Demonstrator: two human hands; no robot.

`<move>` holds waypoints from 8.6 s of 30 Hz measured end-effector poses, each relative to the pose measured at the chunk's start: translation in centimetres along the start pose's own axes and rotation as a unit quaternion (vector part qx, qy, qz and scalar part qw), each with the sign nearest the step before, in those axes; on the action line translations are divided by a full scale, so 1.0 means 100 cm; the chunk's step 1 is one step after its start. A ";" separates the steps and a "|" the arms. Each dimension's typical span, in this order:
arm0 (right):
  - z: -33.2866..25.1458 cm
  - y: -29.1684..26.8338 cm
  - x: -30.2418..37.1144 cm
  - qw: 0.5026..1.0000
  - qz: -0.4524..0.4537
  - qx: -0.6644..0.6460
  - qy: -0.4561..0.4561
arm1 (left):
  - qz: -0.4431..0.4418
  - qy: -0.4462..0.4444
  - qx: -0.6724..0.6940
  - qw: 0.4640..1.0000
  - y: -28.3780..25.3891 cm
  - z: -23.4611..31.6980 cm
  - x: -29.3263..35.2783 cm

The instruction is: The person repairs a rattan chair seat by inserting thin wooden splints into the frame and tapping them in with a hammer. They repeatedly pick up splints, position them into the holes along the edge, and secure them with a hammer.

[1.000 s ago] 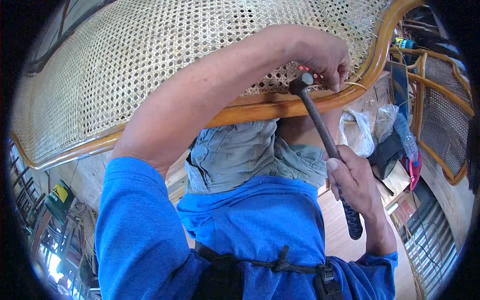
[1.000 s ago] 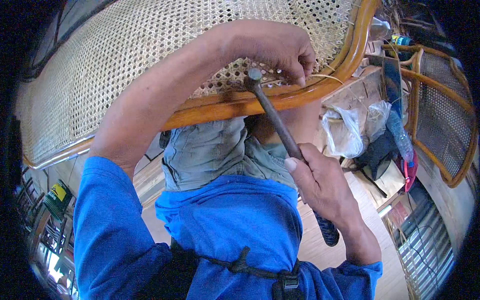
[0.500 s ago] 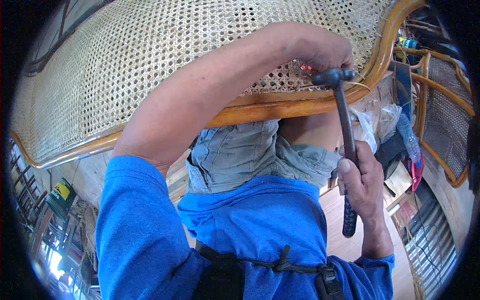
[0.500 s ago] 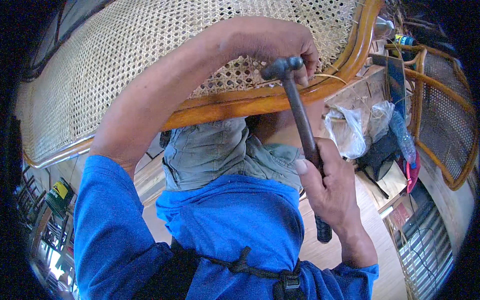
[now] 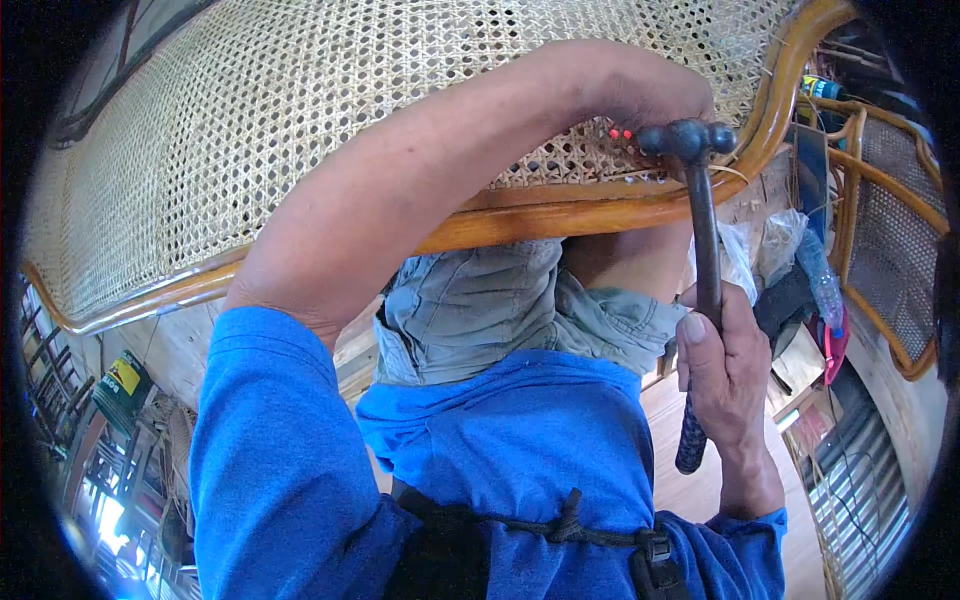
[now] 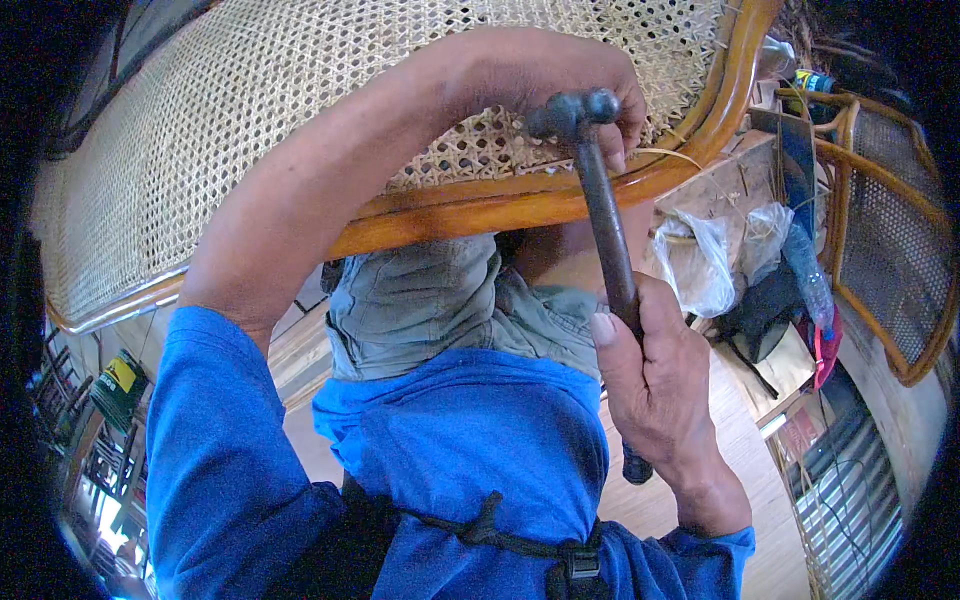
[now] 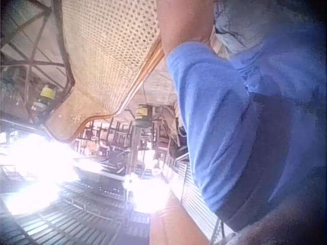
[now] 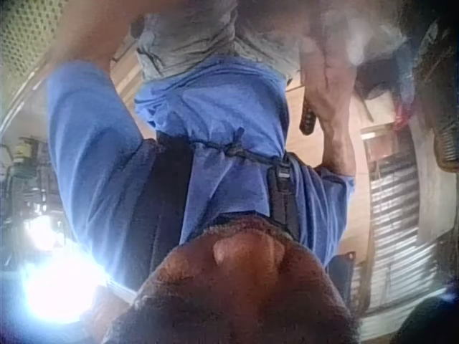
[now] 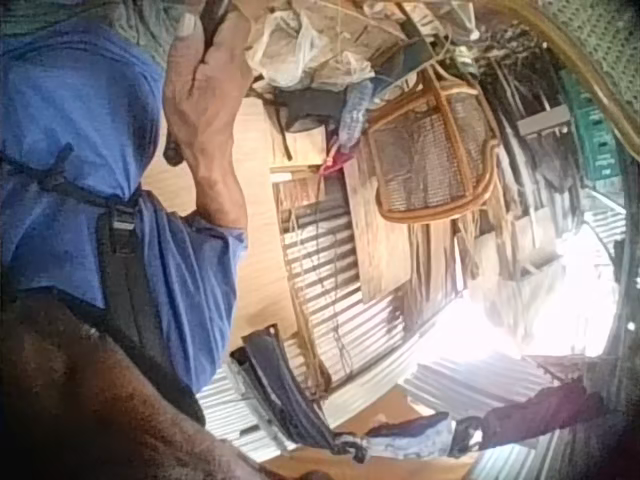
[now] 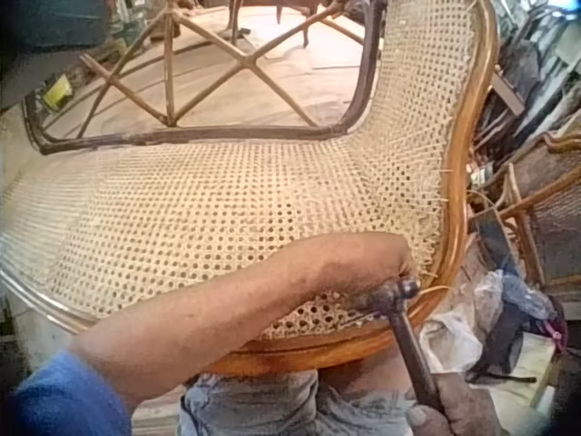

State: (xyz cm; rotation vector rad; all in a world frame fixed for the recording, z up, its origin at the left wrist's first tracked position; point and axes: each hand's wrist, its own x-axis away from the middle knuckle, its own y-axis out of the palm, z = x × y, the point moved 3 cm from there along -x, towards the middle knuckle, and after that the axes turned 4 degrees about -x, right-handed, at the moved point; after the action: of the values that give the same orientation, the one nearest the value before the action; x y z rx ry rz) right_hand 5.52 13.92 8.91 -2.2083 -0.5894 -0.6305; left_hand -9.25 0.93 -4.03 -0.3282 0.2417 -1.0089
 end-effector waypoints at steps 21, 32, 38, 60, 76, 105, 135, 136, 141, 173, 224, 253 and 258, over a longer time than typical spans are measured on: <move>0.005 0.008 0.010 0.987 0.054 0.088 -0.123 | 0.003 -0.034 0.021 0.999 -0.002 0.014 0.007; 0.013 0.023 -0.012 0.986 -0.009 0.163 -0.016 | -0.007 -0.092 0.044 0.995 -0.003 0.022 0.008; 0.021 0.022 -0.001 0.997 0.012 0.044 -0.066 | -0.025 -0.092 0.059 0.994 -0.001 0.012 0.004; 0.034 0.051 -0.015 0.977 0.107 -0.056 -0.176 | 0.327 -0.089 0.516 0.787 -0.005 0.057 0.120; 0.012 0.032 -0.045 0.884 0.065 -0.458 -0.069 | 0.250 -0.143 0.595 0.750 0.087 0.095 0.097; 0.014 0.040 -0.034 0.914 0.248 -0.145 -0.285 | 0.393 -0.162 0.682 0.596 0.106 0.100 0.073; 0.008 0.030 -0.068 0.941 0.228 -0.037 -0.246 | 0.055 -0.179 -0.190 0.964 -0.001 0.037 0.027; 0.005 0.031 -0.071 0.939 0.226 -0.027 -0.256 | 0.042 -0.174 -0.148 0.973 -0.004 0.037 0.026; -0.003 0.037 -0.085 0.938 0.218 -0.028 -0.270 | 0.056 -0.151 -0.026 0.987 -0.016 0.024 0.027; -0.004 0.052 -0.090 0.894 0.254 0.178 -0.325 | 0.017 -0.152 -0.151 0.977 -0.005 0.015 -0.003; 0.033 0.045 -0.093 0.913 0.163 0.255 -0.273 | -0.028 -0.184 -0.079 0.979 0.000 0.066 -0.022; -0.010 0.038 -0.096 0.926 0.169 0.272 -0.198 | 0.092 -0.166 -0.026 0.982 0.005 0.052 -0.022; -0.018 0.029 -0.100 0.944 0.152 0.261 -0.130 | 0.048 -0.153 -0.057 0.985 -0.003 0.044 -0.024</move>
State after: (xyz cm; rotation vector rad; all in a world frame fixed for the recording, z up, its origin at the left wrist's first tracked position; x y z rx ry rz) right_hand -0.98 8.63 2.40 -1.8260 -0.4644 -0.0065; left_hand -9.14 3.58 0.28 -0.5644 0.0357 -0.8388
